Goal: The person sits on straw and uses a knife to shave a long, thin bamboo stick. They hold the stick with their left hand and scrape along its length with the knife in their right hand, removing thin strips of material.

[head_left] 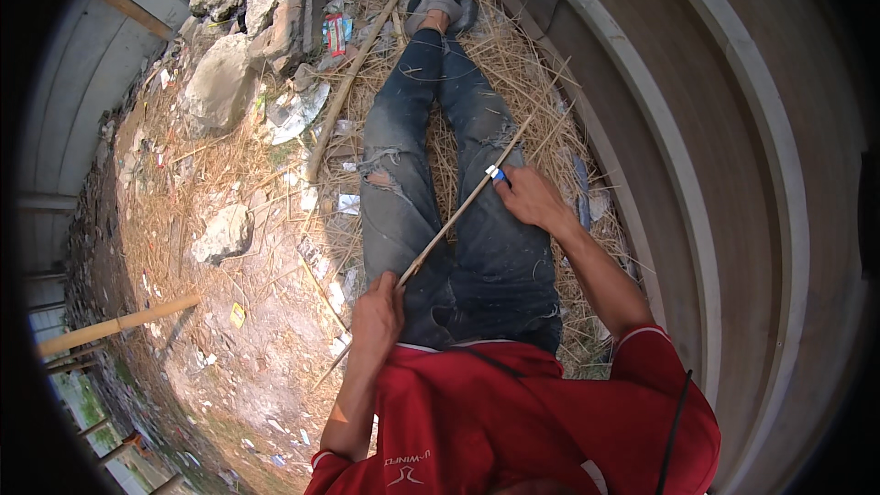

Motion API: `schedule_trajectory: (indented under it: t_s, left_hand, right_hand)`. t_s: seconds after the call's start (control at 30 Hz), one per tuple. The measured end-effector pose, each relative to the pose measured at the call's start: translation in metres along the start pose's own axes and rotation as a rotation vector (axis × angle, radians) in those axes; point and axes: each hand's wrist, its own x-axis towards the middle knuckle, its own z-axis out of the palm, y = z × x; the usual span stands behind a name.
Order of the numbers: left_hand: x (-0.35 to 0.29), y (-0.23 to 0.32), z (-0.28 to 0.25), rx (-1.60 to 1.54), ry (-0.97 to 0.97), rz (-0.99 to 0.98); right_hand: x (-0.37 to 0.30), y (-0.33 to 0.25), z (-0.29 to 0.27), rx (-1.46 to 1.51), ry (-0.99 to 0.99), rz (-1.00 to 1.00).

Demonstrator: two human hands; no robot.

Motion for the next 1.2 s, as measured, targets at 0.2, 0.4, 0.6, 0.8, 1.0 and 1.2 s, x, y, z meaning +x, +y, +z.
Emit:
schedule_trajectory:
  t_s: [0.2,0.4,0.6,0.8,1.0,1.2]
  left_hand:
    - [0.002,0.003,0.0,-0.045,0.004,-0.037]
    - [0.0,0.004,0.0,-0.063,0.037,-0.05]
    - [0.004,0.007,0.003,-0.109,0.066,-0.033]
    - [0.011,0.019,0.011,-0.183,0.052,-0.088]
    - [0.012,0.025,0.008,-0.189,0.13,-0.055]
    - [0.02,0.025,0.008,-0.139,0.163,-0.057]
  right_hand:
    - [-0.006,-0.007,0.015,0.096,0.055,-0.034]
    - [-0.002,-0.008,0.013,0.271,0.071,-0.107]
    - [0.026,0.02,0.005,0.533,-0.13,-0.084]
    - [0.043,0.034,-0.004,0.791,-0.282,0.153]
    - [0.009,-0.035,-0.032,0.091,0.147,-0.12]
    - [0.001,-0.045,-0.025,0.054,0.158,-0.178]
